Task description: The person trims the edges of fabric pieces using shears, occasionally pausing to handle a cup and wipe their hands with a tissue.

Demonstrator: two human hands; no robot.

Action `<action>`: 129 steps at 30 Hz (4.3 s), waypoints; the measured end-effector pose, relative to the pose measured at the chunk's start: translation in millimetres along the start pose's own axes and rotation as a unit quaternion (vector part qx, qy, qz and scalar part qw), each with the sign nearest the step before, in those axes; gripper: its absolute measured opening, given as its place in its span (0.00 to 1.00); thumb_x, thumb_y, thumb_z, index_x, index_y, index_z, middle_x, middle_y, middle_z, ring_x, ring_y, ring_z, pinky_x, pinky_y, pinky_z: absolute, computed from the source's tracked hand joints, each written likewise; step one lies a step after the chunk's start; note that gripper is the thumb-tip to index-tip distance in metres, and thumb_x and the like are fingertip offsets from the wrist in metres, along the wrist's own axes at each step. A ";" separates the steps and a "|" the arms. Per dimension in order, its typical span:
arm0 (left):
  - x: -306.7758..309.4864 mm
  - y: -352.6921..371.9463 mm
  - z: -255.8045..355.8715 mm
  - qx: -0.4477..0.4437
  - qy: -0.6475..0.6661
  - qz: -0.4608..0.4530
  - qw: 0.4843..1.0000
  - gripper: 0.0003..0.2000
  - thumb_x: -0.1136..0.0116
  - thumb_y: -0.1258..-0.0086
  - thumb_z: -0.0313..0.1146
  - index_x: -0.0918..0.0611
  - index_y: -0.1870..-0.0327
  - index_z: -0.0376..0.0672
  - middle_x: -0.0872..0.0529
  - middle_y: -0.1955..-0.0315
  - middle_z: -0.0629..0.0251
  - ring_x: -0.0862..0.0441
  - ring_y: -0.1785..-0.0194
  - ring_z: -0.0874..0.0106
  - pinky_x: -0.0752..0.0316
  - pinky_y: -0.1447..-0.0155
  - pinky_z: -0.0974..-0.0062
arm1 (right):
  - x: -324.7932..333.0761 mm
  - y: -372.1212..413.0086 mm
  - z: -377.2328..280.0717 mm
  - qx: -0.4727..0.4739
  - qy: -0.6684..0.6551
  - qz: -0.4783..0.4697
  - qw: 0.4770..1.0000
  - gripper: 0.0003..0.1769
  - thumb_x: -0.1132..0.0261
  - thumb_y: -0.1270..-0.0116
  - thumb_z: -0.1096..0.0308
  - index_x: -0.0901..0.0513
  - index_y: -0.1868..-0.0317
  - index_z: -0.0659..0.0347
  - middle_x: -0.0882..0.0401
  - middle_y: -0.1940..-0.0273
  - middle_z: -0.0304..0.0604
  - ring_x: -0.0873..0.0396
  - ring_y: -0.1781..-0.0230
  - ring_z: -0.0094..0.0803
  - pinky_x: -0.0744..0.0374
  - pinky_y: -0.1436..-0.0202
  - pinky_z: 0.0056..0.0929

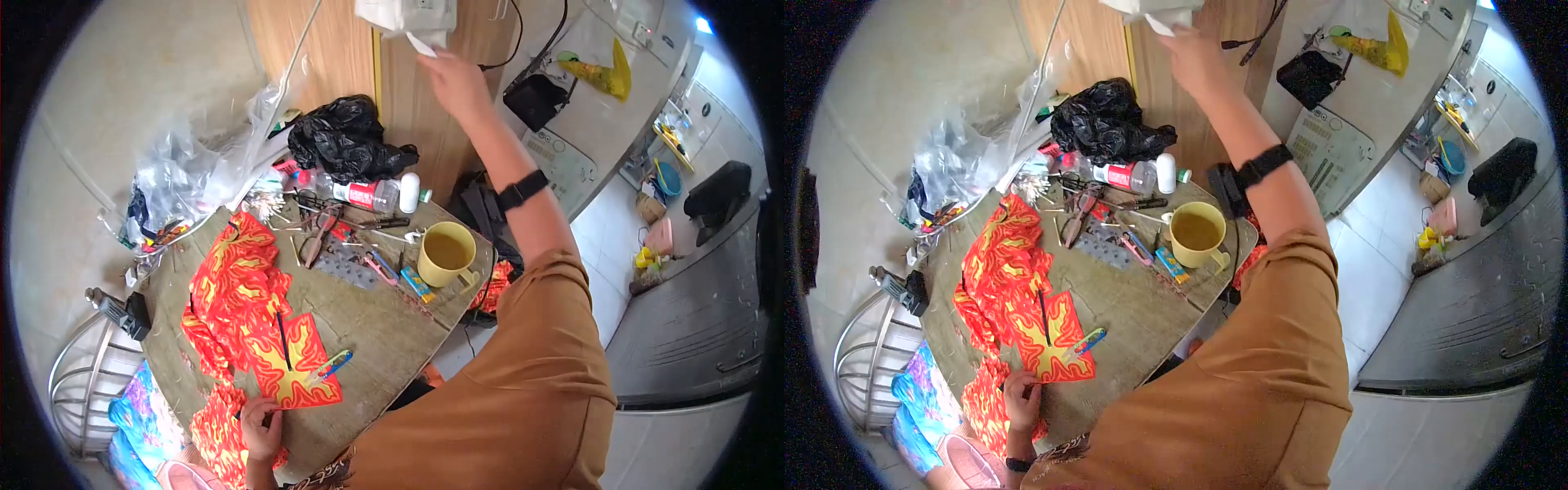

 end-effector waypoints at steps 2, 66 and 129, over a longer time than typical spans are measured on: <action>-0.3 -0.1 -1.3 -0.004 0.004 -0.001 1.000 0.07 0.37 0.51 0.22 0.21 0.71 0.42 0.18 0.65 0.62 0.23 0.55 0.61 0.30 0.48 0.65 | 0.5 19.4 2.0 0.023 -0.037 -0.041 0.998 0.21 0.43 0.40 0.71 0.22 0.45 0.47 0.27 0.43 0.46 0.26 0.46 0.43 0.26 0.44 0.38; 2.7 3.5 -1.4 0.000 0.014 0.009 1.000 0.07 0.37 0.51 0.25 0.19 0.70 0.42 0.17 0.65 0.63 0.22 0.56 0.62 0.29 0.49 0.66 | 17.2 11.9 -10.6 0.028 0.017 0.091 0.995 0.14 0.42 0.47 0.80 0.16 0.63 0.55 0.31 0.39 0.44 0.35 0.37 0.44 0.32 0.42 0.41; -7.7 5.1 -4.0 0.005 -0.029 -0.048 0.998 0.06 0.43 0.40 0.22 0.21 0.63 0.37 0.19 0.57 0.58 0.24 0.50 0.63 0.33 0.42 0.69 | -24.5 362.2 -14.8 -0.117 -0.177 -0.239 0.948 0.23 0.47 0.38 0.69 0.29 0.42 0.62 0.33 0.39 0.53 0.40 0.34 0.49 0.41 0.31 0.40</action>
Point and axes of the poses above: each hand's wrist, its own y-axis away from the middle knuckle, its own x-axis out of the back of the hand, z = x × y, the point moved 6 cm from there along -y, towards the middle knuckle
